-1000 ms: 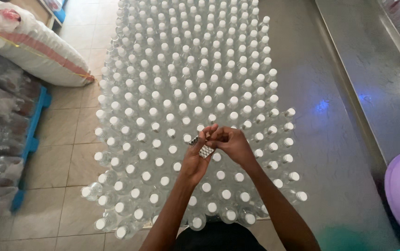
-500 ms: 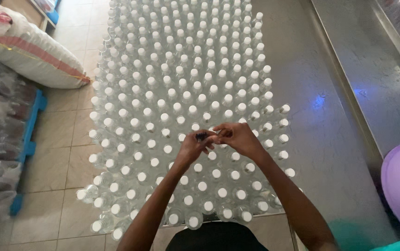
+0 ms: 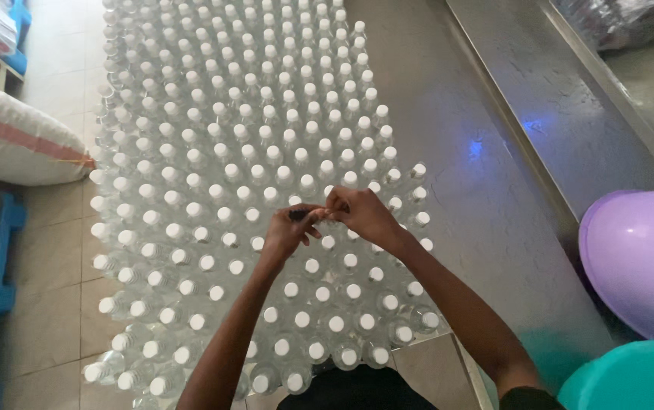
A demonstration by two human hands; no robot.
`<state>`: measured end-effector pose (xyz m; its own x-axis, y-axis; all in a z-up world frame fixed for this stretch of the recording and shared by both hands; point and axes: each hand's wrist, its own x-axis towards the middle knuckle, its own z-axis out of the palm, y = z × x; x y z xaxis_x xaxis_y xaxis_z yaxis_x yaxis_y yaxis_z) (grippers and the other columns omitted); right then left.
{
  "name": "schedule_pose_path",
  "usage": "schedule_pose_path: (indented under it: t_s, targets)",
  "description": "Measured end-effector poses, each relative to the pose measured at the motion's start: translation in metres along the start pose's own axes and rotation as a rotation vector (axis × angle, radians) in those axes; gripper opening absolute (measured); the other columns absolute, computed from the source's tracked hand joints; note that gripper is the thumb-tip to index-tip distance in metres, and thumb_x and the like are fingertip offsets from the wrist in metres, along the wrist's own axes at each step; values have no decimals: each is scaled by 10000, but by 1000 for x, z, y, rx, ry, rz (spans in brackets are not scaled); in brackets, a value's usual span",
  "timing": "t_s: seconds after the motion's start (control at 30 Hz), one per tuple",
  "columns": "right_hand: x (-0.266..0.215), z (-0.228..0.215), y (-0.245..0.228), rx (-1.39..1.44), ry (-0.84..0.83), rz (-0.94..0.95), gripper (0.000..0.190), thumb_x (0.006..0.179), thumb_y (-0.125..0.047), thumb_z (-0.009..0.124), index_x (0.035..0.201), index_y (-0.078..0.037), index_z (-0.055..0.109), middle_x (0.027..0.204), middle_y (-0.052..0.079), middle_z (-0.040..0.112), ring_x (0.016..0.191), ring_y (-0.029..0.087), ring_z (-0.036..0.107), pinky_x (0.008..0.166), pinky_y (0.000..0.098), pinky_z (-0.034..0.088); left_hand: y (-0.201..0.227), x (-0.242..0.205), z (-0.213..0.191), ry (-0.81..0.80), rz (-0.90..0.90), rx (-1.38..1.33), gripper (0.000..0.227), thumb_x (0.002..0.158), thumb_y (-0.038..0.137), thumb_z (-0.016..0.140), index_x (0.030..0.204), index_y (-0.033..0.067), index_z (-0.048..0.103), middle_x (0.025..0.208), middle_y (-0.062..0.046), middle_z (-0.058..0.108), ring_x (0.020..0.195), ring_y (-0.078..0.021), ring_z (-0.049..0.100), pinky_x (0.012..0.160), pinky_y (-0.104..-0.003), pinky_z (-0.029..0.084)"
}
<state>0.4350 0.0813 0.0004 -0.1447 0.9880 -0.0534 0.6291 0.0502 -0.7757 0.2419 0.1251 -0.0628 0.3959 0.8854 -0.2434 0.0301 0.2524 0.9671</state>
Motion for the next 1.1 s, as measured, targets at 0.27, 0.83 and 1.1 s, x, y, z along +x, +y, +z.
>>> schedule_pose_path:
  t_s: [0.27, 0.83, 1.1]
  targets:
    - [7, -25, 21, 3, 19, -58, 106, 828, -140, 788, 899, -158, 711, 807, 27, 765, 798, 219, 747, 772, 339, 558, 2, 27, 6, -165, -111, -102, 430, 962, 301, 713, 1223, -40, 689, 1057, -174, 744, 704, -187, 731, 511, -197, 566]
    - [84, -41, 72, -259, -137, -302, 66, 852, -108, 759, 891, -111, 707, 1032, 105, 660, 1065, 355, 656, 883, 434, 536, -5, 101, -8, -70, 103, 63, 245, 830, 98, 831, 1043, -2, 762, 722, -113, 716, 541, -118, 669, 429, -159, 509]
    - [106, -8, 113, -643, -116, -372, 38, 925, -168, 721, 900, -149, 700, 1027, 57, 672, 1033, 295, 660, 839, 435, 537, -70, 145, 4, 111, 91, 458, 107, 881, 70, 732, 897, 151, 799, 590, -59, 693, 449, -123, 667, 460, -234, 519]
